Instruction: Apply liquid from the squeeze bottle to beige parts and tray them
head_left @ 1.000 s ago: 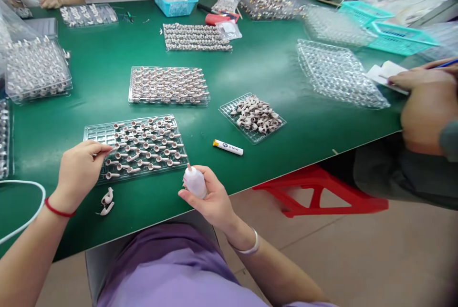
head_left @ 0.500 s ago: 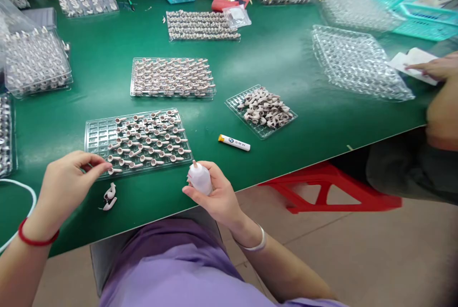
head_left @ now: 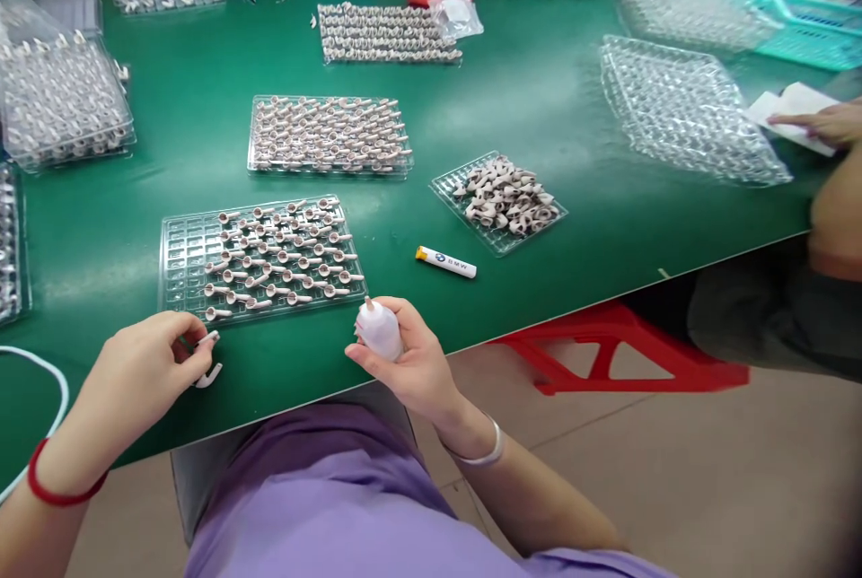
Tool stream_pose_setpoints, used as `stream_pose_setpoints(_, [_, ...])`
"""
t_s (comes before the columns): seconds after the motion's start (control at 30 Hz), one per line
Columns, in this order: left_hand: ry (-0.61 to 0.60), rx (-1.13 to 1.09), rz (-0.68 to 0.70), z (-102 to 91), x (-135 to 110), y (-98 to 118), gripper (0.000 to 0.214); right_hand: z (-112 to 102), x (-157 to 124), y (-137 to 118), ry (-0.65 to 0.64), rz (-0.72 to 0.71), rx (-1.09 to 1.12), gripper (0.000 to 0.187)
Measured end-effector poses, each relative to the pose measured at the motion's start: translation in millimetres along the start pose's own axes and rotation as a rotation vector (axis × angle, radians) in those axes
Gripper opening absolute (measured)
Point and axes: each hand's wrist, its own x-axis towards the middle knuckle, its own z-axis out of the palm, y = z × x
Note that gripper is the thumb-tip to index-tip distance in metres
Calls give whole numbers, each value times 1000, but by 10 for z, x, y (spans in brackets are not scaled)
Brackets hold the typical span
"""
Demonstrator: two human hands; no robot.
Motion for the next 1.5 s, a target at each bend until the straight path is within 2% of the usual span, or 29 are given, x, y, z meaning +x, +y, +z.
stream_pose_setpoints(0.13, [115, -4, 14, 71, -79, -34, 16, 8, -1, 1, 7, 16, 6, 34])
stream_pose_setpoints(0.23, [250, 33, 40, 123, -160, -58, 14, 57, -12, -26, 14, 39, 11, 34])
stream_pose_setpoints(0.33, [390, 60, 170, 162, -276, 4, 16, 188, -30, -128, 0, 47, 90, 33])
stream_pose_setpoints(0.4, [419, -7, 310, 185, -371, 104, 14, 311, -44, -221, -72, -5, 160, 34])
stream_pose_setpoints(0.47, [362, -150, 415, 206, -467, 223, 11, 430, -57, -298, -172, -100, 206, 36])
stream_pose_setpoints(0.53, [247, -309, 426, 226, -547, 328, 11, 517, -71, -334, -253, -192, 244, 39])
stream_pose_setpoints(0.67, [16, -605, 244, 273, -627, 416, 16, 582, -96, -296, -359, -244, 301, 39])
stream_pose_setpoints(0.87, [-266, -1014, -29, 402, -653, 345, 18, 605, -126, -221, -385, -247, 330, 39])
stream_pose_setpoints(1.0, [-332, -1162, -151, 508, -691, 279, 19, 616, -144, -193, -400, -224, 358, 41])
stream_pose_setpoints(1.1, [-335, -1213, -213, 567, -708, 268, 22, 623, -162, -162, -408, -204, 385, 42])
stream_pose_setpoints(1.2, [-324, -1229, -238, 594, -710, 274, 23, 631, -180, -140, -408, -184, 392, 43])
stream_pose_setpoints(1.3, [-332, -1187, -195, 579, -716, 269, 25, 612, -173, -161, -416, -159, 391, 42])
stream_pose_setpoints(1.37, [-301, -1075, -117, 558, -729, 258, 24, 559, -147, -202, -426, -113, 392, 43])
stream_pose_setpoints(1.4, [-248, -982, -53, 552, -739, 251, 22, 519, -131, -226, -433, -82, 380, 44])
stream_pose_setpoints(1.43, [-156, -870, 27, 552, -751, 242, 20, 470, -116, -247, -438, -51, 352, 45])
stream_pose_setpoints(1.5, [105, -614, 209, 579, -775, 221, 20, 360, -103, -269, -439, -1, 250, 47])
